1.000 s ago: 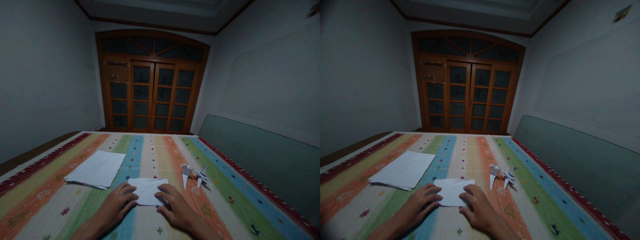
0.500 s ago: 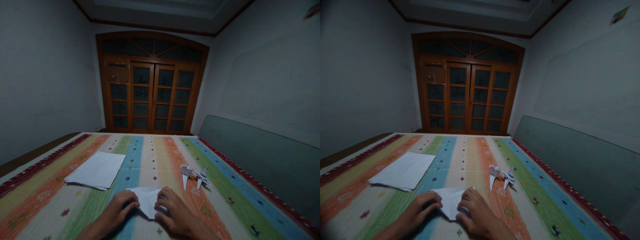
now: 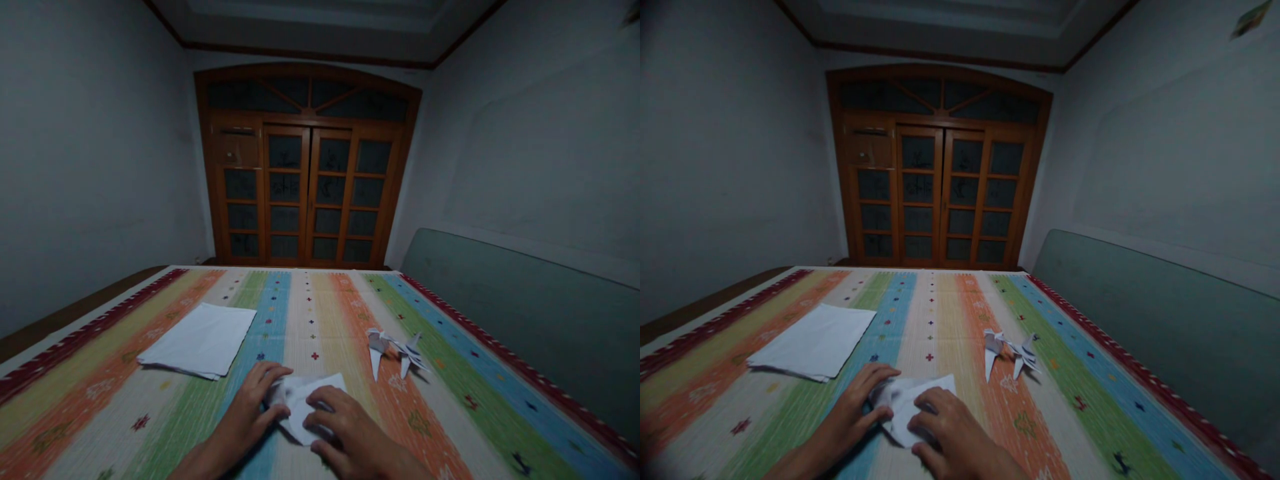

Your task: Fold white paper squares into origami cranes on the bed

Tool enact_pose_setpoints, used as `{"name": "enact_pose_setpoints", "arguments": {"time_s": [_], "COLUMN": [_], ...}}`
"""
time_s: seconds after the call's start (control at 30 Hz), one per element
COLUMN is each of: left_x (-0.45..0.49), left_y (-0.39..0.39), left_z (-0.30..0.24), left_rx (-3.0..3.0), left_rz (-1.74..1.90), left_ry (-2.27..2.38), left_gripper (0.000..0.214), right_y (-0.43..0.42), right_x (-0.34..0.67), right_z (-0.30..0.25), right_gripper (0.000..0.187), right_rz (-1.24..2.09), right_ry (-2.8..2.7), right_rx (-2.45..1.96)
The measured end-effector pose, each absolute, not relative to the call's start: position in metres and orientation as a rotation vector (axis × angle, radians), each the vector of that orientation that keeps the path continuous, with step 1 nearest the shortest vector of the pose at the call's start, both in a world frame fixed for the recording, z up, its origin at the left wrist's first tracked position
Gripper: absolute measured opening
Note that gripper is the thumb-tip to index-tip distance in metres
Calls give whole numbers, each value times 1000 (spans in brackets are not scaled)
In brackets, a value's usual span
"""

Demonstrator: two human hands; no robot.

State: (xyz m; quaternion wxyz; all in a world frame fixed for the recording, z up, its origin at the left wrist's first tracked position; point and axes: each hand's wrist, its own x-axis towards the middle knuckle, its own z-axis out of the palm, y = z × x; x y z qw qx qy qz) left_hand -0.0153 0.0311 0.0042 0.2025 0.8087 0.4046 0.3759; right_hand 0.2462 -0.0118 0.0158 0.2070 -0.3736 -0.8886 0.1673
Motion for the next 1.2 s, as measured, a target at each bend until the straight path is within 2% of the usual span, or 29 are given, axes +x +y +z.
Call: {"name": "enact_pose_setpoints", "arguments": {"time_s": [0.13,0.33,0.57,0.67,0.7,0.87,0.93,1.03,1.2], "left_x": [-15,-16,-18,-17,-17,-17,-18,-19,-21], "left_y": [29,25,27,27,27,26,26,26,26], "left_z": [9,16,9,5,4,4,3,1,-1], "left_rx": [2257,2292,2243,2172,2171,2414,2513,2609,2666], "left_rz": [1071,1109,1207,1218,1196,908,803,666,611], "left_ry": [1181,1231,1087,1017,1003,1017,1003,997,976], "left_gripper": [41,11,6,40,46,21,22,37,57], "right_y": [-12,-9,-10,-11,-11,-13,-13,-13,-10], "right_x": [246,249,249,249,249,252,251,250,250], "right_z": [16,13,17,17,17,18,21,27,26], "right_gripper": [29,31,33,33,36,68,61,47,47], "right_rz": [463,462,481,484,487,497,482,484,495], "right_ry": [-2476,-2426,-2427,-2429,-2425,-2431,-2476,-2528,-2537], "right_rx": [-1039,-1044,-1064,-1071,-1076,-1098,-1082,-1057,-1043]}}
